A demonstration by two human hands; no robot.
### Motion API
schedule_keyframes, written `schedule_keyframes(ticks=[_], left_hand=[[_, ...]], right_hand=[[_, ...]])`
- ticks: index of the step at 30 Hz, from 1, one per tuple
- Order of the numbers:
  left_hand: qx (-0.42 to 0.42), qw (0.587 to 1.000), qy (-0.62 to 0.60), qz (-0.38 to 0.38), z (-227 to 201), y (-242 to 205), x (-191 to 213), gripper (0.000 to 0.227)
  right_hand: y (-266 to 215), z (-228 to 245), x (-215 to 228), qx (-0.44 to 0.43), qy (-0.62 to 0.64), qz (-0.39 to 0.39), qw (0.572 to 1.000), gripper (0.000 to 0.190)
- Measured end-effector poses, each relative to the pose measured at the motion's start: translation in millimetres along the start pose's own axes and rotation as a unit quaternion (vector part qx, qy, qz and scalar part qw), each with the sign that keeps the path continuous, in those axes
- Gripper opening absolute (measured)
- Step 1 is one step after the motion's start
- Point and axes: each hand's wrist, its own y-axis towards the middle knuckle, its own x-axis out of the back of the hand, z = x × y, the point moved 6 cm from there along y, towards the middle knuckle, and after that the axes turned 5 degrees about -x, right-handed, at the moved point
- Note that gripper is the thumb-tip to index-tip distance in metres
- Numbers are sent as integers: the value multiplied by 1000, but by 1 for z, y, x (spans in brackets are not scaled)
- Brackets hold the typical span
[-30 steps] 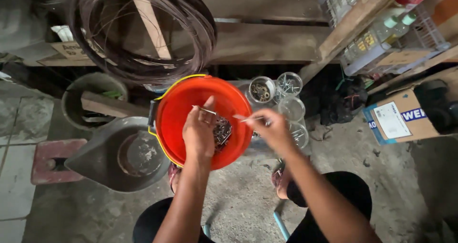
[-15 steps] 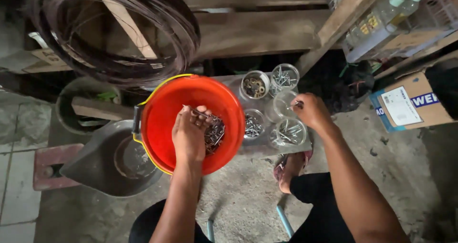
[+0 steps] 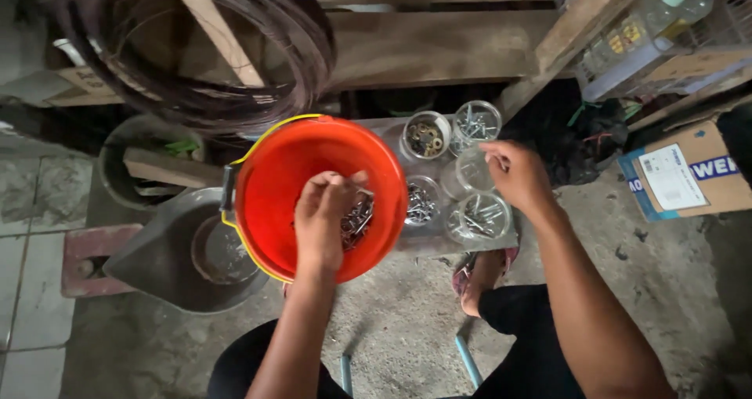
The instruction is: The person sorts mixed fasteners from a red bucket into several clear jars. They pick up handfuls of nails and screws, separate them by type, and place each category into a corresponding jar on the floor.
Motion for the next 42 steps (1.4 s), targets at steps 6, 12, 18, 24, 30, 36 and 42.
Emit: schedule_keyframes(ticks=[6,12,18,24,30,36,42], left_hand=[[-29,995,62,72,11,-5,-11,13],[11,994,80,72,14,-9,-14,13],[-42,994,79,69,1,-3,-4,28],[-58,997,40,19,-25,6,21,38],[-66,996,64,17,-44,-3,19,35],[-80,995,52,6,-35,6,25,33],[-85,995,42,2,-35,9,28,33]], right_hand=[[-48,104,-24,-32,411,173,894,34],[-72,146,-71,-45,437,264,859,31],[-70,148,-70,-47,448,241,860,27],[-46,126,-12,-20,276,101,956,21],[-5,14,33,-67,10,15,998,16],[6,-32,29,-83,-45,9,995,18],[-6,-14,42,-109,-7,85,990,22]])
